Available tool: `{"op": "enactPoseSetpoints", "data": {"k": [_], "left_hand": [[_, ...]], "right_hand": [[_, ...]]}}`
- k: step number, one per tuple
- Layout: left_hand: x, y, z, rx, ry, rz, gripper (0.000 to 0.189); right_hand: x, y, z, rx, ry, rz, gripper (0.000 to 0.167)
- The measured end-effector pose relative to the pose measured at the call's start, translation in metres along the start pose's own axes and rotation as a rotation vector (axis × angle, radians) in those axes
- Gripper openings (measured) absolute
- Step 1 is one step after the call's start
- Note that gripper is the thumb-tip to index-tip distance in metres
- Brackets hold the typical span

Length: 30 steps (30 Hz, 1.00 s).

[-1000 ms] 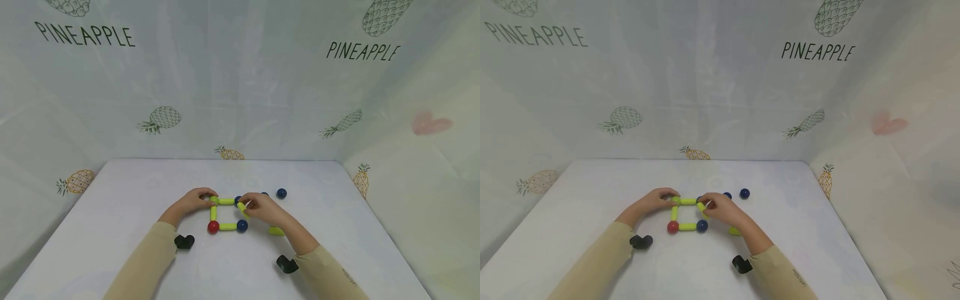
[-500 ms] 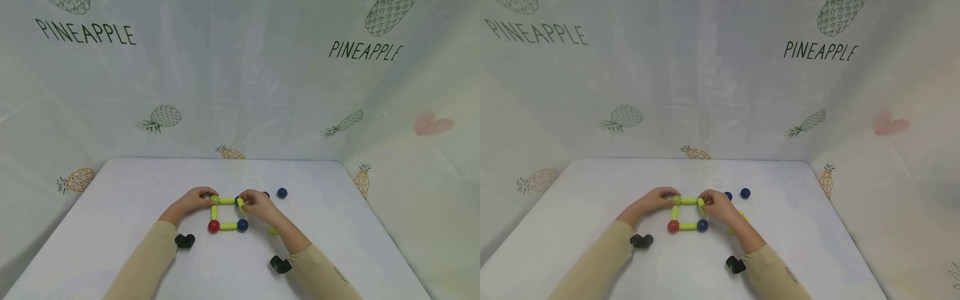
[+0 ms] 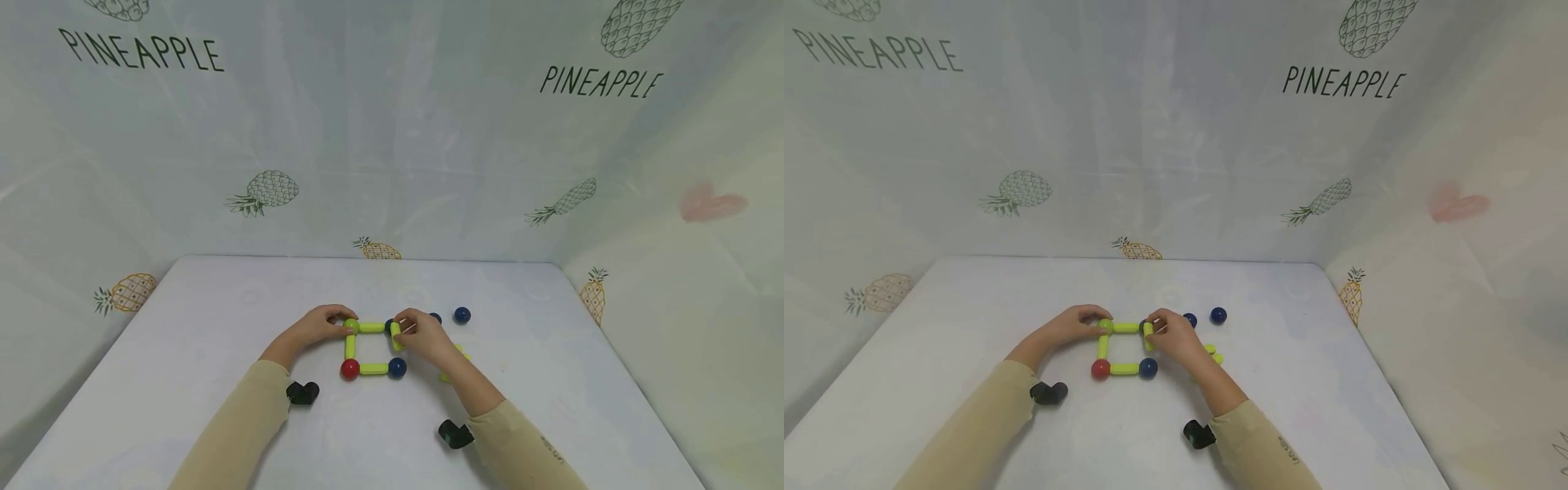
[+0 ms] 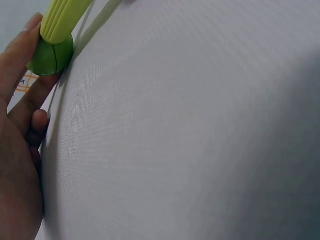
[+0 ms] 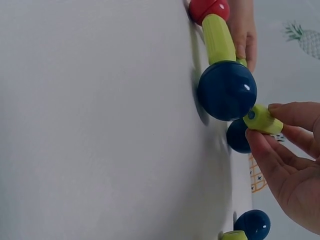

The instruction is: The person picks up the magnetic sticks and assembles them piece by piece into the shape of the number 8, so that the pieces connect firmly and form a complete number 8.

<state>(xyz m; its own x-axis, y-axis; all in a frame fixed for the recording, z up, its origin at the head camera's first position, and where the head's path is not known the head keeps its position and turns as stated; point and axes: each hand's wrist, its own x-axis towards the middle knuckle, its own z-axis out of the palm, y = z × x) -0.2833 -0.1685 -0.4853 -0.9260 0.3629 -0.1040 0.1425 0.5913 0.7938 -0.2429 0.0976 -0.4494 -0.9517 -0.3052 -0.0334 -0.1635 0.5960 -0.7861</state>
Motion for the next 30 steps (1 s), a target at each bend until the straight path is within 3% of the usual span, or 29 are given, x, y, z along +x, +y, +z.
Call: {"op": "enactPoseSetpoints", "data": {"k": [14, 30], "left_hand": [[0.0014, -0.0027, 0.0012, -0.014, 0.005, 0.022, 0.029], [0.0031, -0.0029, 0.0019, 0.010, 0.003, -0.001, 0.031]], "right_hand": [[0.0028, 0.0033, 0.0049, -0.017, 0.008, 0.050, 0.031], [0.0016, 0.0056, 0.0084, -0.026, -0.002, 0.070, 0.031]]}}
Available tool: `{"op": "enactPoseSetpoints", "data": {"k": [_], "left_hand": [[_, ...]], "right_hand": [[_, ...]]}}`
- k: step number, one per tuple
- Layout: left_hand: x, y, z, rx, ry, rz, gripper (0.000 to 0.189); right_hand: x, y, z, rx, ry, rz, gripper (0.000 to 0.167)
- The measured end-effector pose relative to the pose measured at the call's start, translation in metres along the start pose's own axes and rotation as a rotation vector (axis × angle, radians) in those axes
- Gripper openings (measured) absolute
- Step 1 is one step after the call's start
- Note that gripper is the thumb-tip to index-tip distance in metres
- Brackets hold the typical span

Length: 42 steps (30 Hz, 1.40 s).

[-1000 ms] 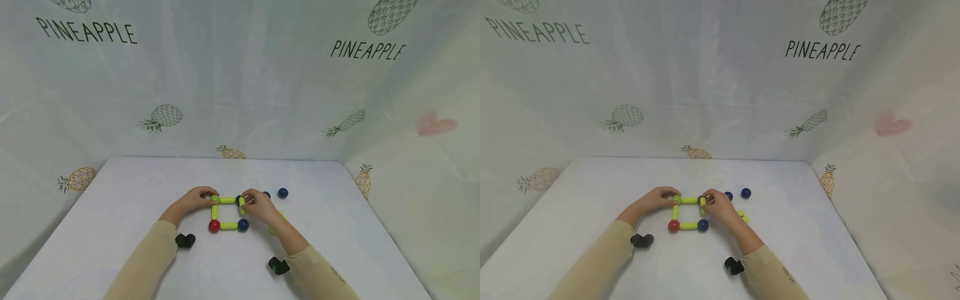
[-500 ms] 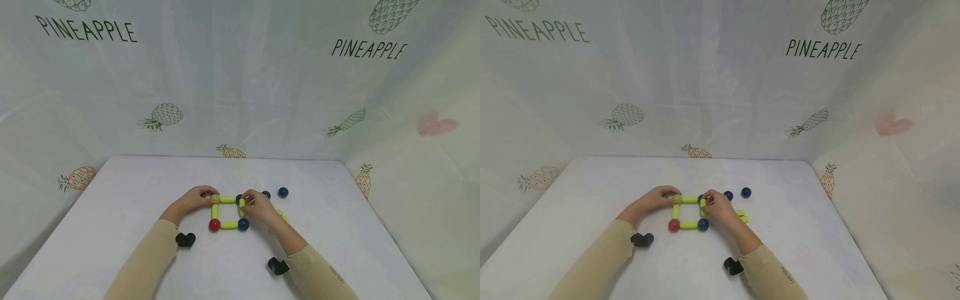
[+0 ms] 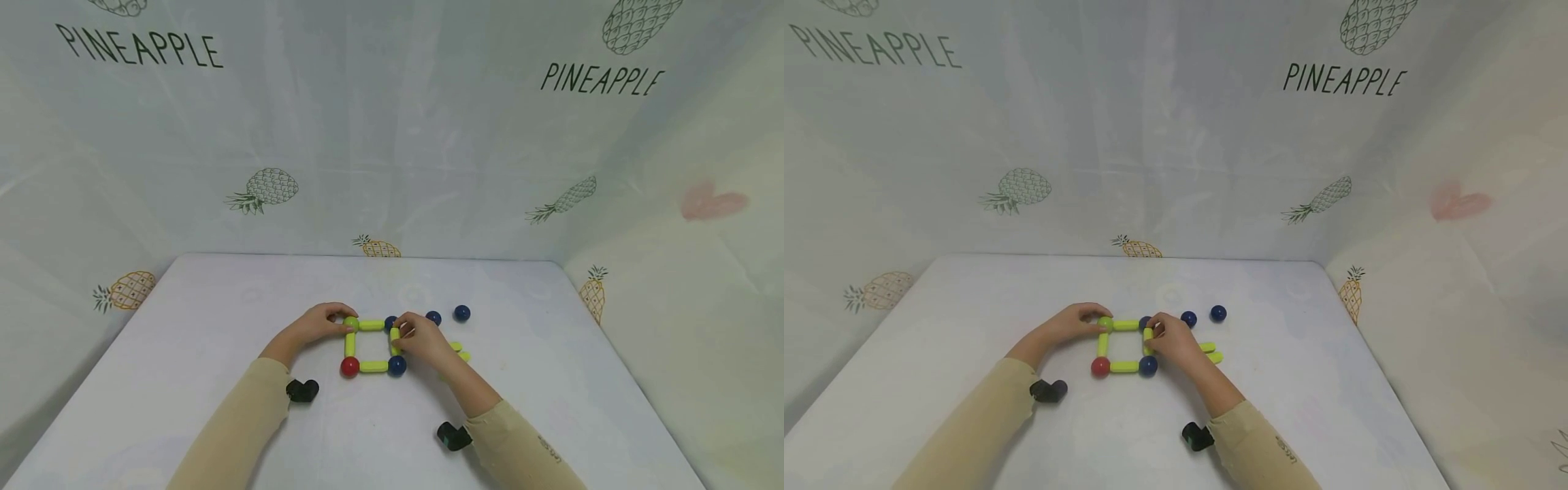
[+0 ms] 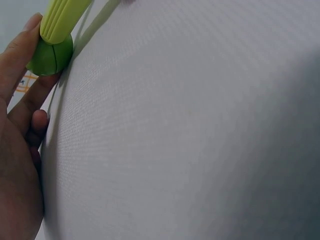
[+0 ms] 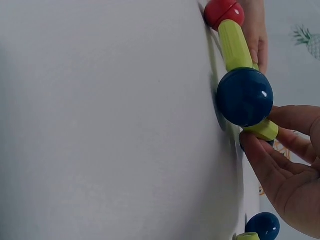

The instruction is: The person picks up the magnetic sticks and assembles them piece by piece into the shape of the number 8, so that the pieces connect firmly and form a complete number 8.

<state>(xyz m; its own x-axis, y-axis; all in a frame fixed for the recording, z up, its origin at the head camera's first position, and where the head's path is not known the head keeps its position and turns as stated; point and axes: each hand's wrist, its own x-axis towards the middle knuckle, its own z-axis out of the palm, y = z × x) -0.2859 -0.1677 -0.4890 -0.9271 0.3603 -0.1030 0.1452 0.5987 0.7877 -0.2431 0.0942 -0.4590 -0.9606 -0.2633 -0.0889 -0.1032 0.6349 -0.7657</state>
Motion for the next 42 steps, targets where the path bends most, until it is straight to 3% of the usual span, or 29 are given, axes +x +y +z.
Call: {"op": "enactPoseSetpoints", "data": {"k": [10, 27, 42], "left_hand": [[0.000, 0.000, -0.002, 0.003, -0.002, 0.021, 0.032], [-0.002, 0.002, 0.000, -0.009, 0.008, -0.007, 0.030], [0.000, -0.001, 0.000, -0.007, 0.005, -0.003, 0.031]], "right_hand": [[0.000, 0.002, 0.002, -0.002, -0.013, -0.002, 0.030], [-0.002, -0.002, 0.001, 0.014, -0.020, 0.049, 0.026], [-0.013, 0.005, -0.011, -0.020, -0.028, 0.024, 0.028]]}}
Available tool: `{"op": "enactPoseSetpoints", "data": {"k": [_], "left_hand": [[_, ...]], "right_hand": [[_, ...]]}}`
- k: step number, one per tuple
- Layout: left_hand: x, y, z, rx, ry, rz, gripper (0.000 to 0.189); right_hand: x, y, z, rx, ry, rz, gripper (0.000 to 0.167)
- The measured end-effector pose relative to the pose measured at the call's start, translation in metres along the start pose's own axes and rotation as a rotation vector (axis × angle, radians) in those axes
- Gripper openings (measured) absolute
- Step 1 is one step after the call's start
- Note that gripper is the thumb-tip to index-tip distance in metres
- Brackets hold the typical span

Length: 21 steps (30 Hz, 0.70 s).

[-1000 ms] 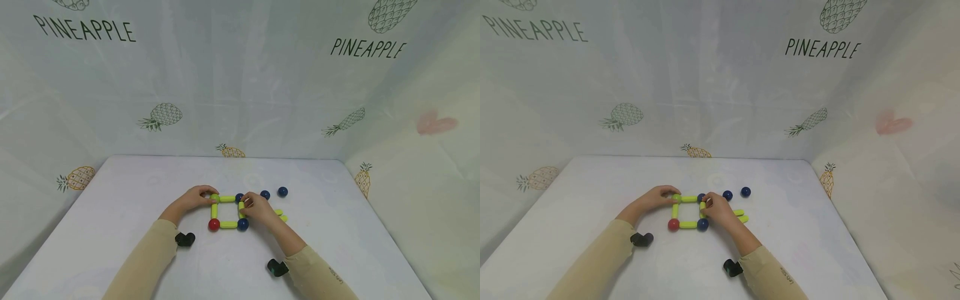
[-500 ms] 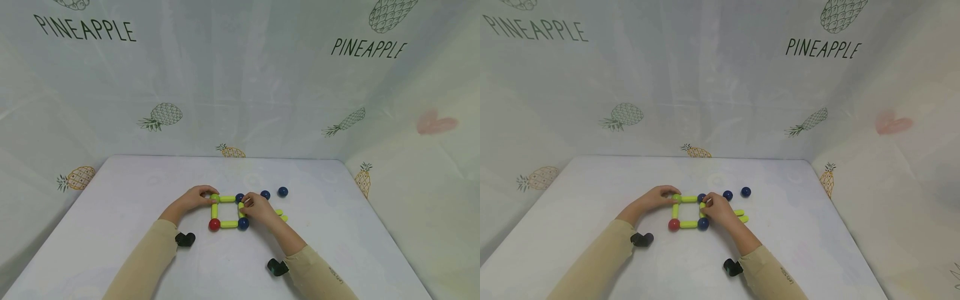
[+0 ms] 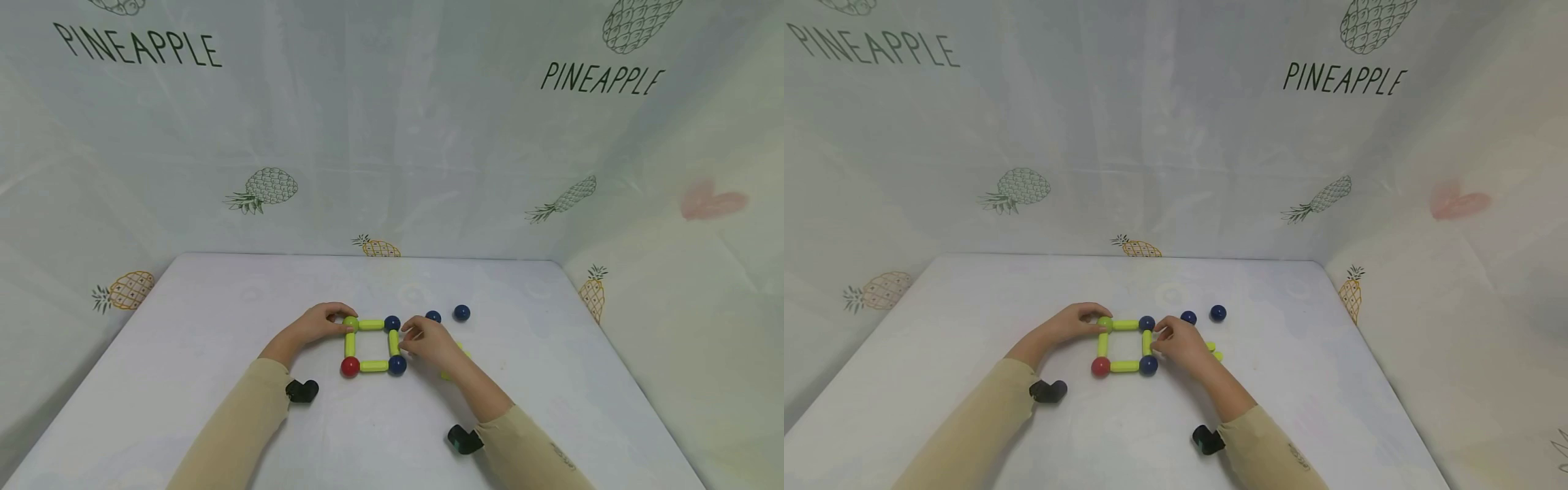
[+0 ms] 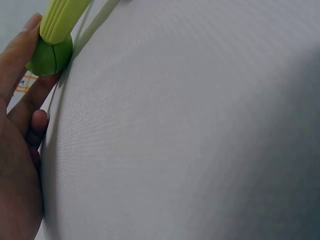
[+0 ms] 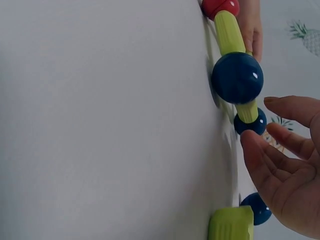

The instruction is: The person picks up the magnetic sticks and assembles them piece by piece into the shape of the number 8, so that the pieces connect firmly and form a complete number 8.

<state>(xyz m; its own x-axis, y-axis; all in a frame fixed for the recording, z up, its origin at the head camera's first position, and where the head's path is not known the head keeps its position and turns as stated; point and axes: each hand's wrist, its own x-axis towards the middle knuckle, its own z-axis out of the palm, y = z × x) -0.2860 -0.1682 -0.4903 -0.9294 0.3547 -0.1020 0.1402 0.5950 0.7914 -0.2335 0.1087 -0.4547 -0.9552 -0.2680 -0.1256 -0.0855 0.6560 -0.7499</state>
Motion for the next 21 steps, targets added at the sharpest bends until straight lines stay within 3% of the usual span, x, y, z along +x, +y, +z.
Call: {"op": "enactPoseSetpoints", "data": {"k": [21], "left_hand": [[-0.003, 0.003, -0.002, -0.019, -0.027, -0.001, 0.033]], "right_hand": [[-0.033, 0.019, -0.033, -0.076, -0.027, -0.089, 0.029]]}}
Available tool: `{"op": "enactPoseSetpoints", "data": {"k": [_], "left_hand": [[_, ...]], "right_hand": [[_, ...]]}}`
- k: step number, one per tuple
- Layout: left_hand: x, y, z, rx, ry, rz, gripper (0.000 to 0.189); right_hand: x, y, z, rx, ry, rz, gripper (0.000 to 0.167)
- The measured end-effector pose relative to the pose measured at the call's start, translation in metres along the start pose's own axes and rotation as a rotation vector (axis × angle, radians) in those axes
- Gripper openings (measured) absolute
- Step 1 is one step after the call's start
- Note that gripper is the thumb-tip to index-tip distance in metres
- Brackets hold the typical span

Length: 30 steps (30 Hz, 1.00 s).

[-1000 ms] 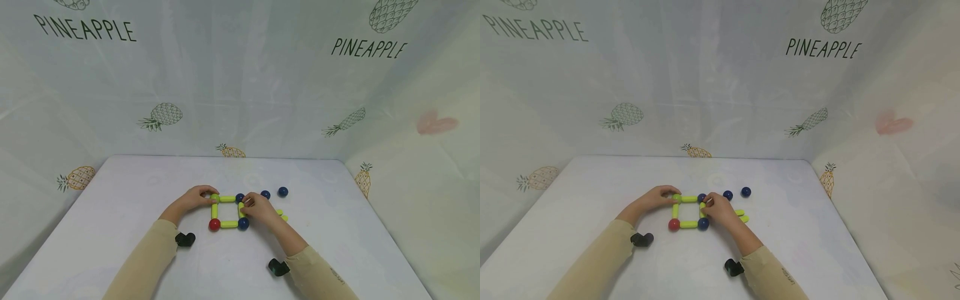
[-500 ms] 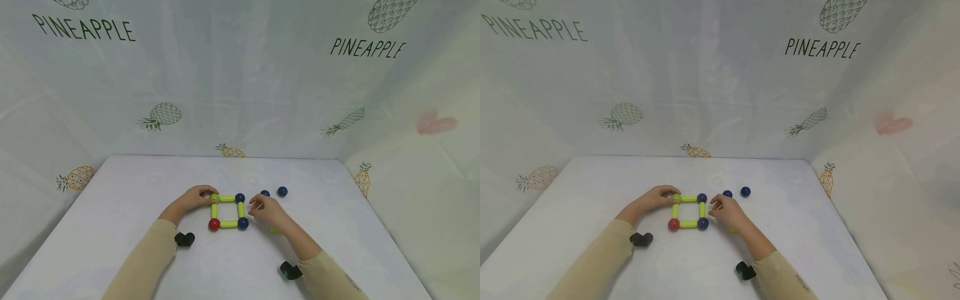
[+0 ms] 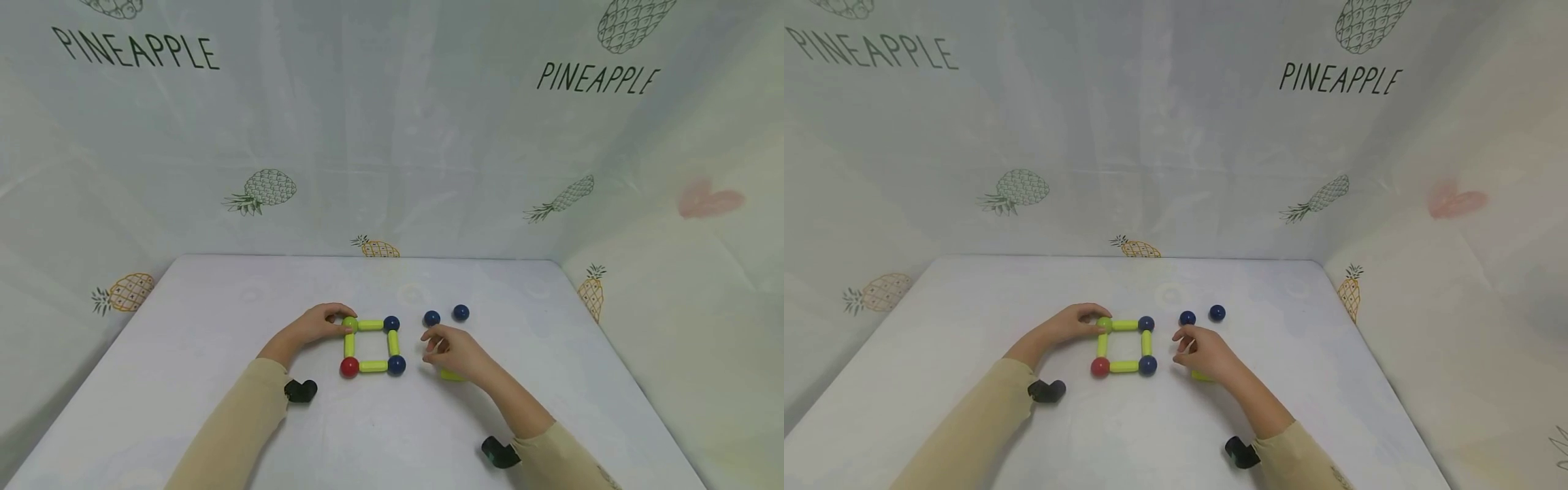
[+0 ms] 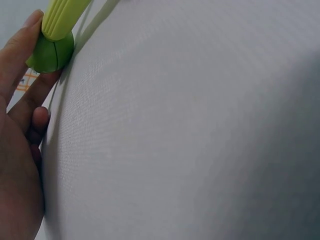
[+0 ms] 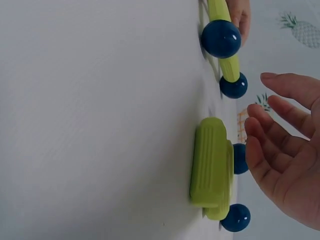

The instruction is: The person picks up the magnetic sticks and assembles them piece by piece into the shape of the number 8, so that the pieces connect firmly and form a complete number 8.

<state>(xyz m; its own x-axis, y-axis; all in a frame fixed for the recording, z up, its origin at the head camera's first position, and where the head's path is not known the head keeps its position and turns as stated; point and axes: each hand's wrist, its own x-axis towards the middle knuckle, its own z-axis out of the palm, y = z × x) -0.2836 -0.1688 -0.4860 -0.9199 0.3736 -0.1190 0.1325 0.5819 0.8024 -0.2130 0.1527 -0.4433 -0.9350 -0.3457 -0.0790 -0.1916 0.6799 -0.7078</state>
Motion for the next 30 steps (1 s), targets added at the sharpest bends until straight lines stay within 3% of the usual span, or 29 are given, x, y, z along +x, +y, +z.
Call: {"op": "enactPoseSetpoints", "data": {"k": [10, 16, 30], "left_hand": [[0.001, -0.002, 0.000, 0.001, -0.003, 0.007, 0.034], [-0.001, 0.000, 0.000, -0.001, -0.011, 0.012, 0.037], [-0.002, 0.001, -0.003, 0.057, -0.046, 0.026, 0.044]], "right_hand": [[-0.017, 0.009, -0.009, -0.049, -0.043, -0.074, 0.033], [-0.022, 0.015, -0.010, -0.065, -0.054, -0.044, 0.034], [-0.031, 0.028, -0.004, -0.127, 0.026, -0.001, 0.029]]}}
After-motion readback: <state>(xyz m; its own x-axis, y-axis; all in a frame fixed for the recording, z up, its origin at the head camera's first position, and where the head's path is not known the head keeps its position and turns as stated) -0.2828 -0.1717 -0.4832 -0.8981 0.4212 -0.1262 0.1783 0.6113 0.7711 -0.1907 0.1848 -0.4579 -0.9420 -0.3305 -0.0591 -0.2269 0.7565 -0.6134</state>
